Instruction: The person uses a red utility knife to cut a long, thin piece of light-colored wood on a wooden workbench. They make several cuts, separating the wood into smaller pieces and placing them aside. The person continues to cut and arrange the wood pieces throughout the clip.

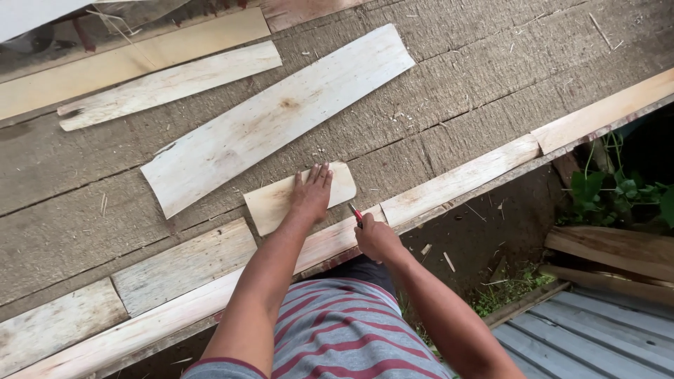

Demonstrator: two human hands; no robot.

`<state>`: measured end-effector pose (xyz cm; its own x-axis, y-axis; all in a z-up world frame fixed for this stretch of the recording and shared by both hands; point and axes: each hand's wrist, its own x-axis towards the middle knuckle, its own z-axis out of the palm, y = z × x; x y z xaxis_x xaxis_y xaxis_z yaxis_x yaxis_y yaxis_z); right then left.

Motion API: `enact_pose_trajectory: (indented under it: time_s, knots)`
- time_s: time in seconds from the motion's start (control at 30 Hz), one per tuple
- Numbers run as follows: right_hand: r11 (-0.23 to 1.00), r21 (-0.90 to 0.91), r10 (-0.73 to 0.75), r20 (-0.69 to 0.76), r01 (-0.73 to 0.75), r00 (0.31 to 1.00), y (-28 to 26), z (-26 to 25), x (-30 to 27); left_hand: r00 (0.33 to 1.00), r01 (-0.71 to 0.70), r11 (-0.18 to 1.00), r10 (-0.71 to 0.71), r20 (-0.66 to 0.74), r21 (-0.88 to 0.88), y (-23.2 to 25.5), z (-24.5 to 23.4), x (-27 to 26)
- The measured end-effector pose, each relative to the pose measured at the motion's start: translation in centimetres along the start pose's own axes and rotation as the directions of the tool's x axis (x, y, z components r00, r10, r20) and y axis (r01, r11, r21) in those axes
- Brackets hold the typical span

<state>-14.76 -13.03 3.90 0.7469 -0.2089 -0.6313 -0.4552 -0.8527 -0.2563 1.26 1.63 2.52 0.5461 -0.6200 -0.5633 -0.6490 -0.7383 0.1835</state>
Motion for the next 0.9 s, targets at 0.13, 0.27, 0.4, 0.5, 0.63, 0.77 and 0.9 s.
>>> enact_pose_trajectory:
  time_s: [0.13, 0.27, 0.4, 0.5, 0.63, 0.77, 0.9]
  knots:
    - [0.999, 0.019, -0.033, -0.100, 0.035, 0.994, -1.3, -0.7, 0.1, 1.000, -0.007, 0.999, 0.006, 0.017, 0.048, -1.8, -0.3, -1.2]
    - [0.999, 0.036, -0.029, -0.152, 0.035, 0.988, -3.1, -0.1, 2.1, 0.999, 0.035, 0.999, -0.035, -0.006, 0.001, -2.5, 1.3, -0.9]
    - [0.985, 0.168, -0.023, -0.124, 0.044, 0.992, -5.5, -0.3, 4.2, 0.998, 0.062, 0.998, -0.062, 0.012, 0.023, -2.4, 2.4, 0.2]
    - [0.981, 0.191, -0.016, -0.125, 0.040, 0.992, -6.7, -0.1, 5.7, 0.996, 0.088, 0.996, -0.088, 0.030, 0.005, -2.0, 2.2, 0.3]
    - [0.974, 0.227, 0.015, -0.087, 0.005, 0.996, -8.1, -1.1, 6.7, 0.997, 0.075, 0.997, -0.075, -0.012, -0.012, -2.7, 4.8, 2.0]
    - [0.979, 0.203, 0.009, -0.077, 0.007, 0.997, -9.3, -1.8, 6.5, 0.999, 0.052, 0.998, -0.052, -0.012, -0.023, -2.9, 5.0, 1.6]
    - [0.981, 0.193, 0.029, -0.057, -0.018, 0.998, -9.7, -2.1, 6.7, 0.998, 0.036, 0.999, -0.037, -0.041, -0.021, -3.0, 5.0, 1.6]
